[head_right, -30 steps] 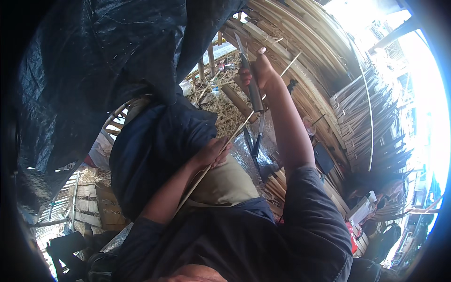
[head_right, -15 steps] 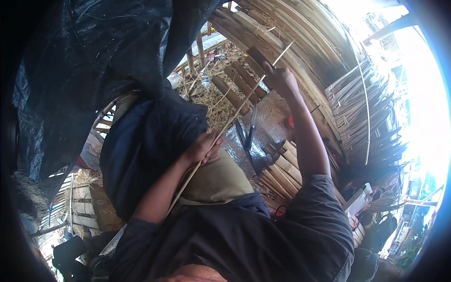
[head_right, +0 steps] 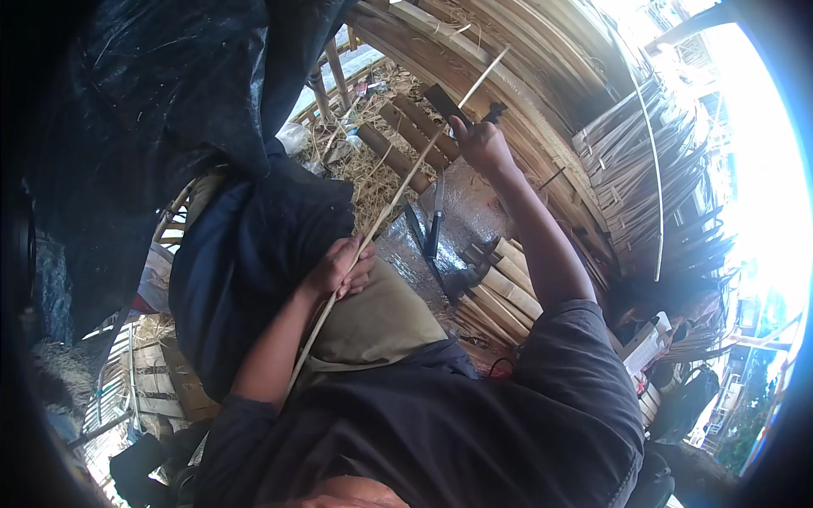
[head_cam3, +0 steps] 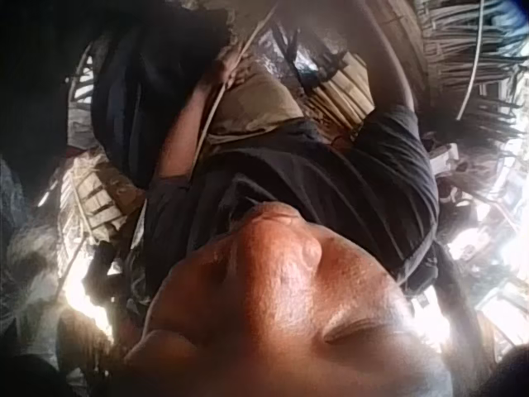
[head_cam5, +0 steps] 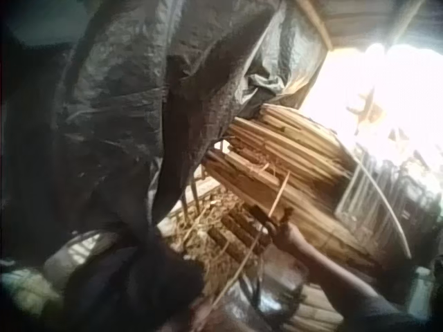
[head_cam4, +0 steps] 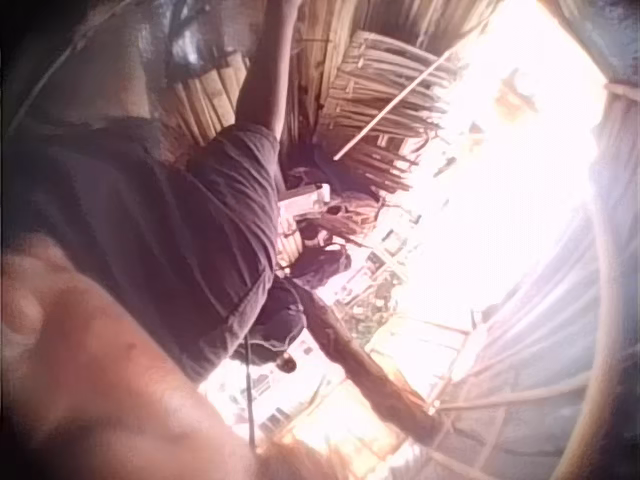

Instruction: The person uses a knife to shave thin strips from a wooden rod by hand.

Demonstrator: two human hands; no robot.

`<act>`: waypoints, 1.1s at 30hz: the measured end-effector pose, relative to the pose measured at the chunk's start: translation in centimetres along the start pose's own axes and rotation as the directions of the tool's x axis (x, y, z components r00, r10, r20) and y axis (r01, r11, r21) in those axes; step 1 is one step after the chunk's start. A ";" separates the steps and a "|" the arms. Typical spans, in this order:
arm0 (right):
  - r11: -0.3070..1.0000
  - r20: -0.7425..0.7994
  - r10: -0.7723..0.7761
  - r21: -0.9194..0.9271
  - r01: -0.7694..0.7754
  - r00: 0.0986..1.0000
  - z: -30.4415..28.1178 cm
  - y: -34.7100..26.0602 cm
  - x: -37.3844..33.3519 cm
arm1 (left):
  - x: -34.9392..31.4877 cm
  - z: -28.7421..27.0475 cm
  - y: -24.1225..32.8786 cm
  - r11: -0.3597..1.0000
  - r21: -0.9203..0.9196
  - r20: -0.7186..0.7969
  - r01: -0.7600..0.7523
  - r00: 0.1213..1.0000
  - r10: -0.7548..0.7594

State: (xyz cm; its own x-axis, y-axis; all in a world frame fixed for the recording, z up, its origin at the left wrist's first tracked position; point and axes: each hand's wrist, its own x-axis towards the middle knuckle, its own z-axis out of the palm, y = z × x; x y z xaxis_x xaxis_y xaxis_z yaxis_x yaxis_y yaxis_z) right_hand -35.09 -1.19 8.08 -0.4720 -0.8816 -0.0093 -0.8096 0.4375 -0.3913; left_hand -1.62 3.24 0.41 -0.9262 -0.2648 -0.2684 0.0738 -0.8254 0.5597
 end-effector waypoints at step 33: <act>0.964 0.238 0.124 -0.259 -0.060 0.963 -0.3 0.7 2.3 | 0.1 1.3 0.1 0.994 0.109 -0.091 0.004 0.996 0.006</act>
State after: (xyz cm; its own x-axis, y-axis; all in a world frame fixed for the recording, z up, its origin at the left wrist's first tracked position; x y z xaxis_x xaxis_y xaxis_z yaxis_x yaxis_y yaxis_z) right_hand -36.86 -2.82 8.01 -0.4718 -0.8373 -0.2762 -0.8427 0.5204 -0.1381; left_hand -2.19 3.80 1.49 -0.8881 -0.3138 -0.3358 0.0289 -0.7673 0.6406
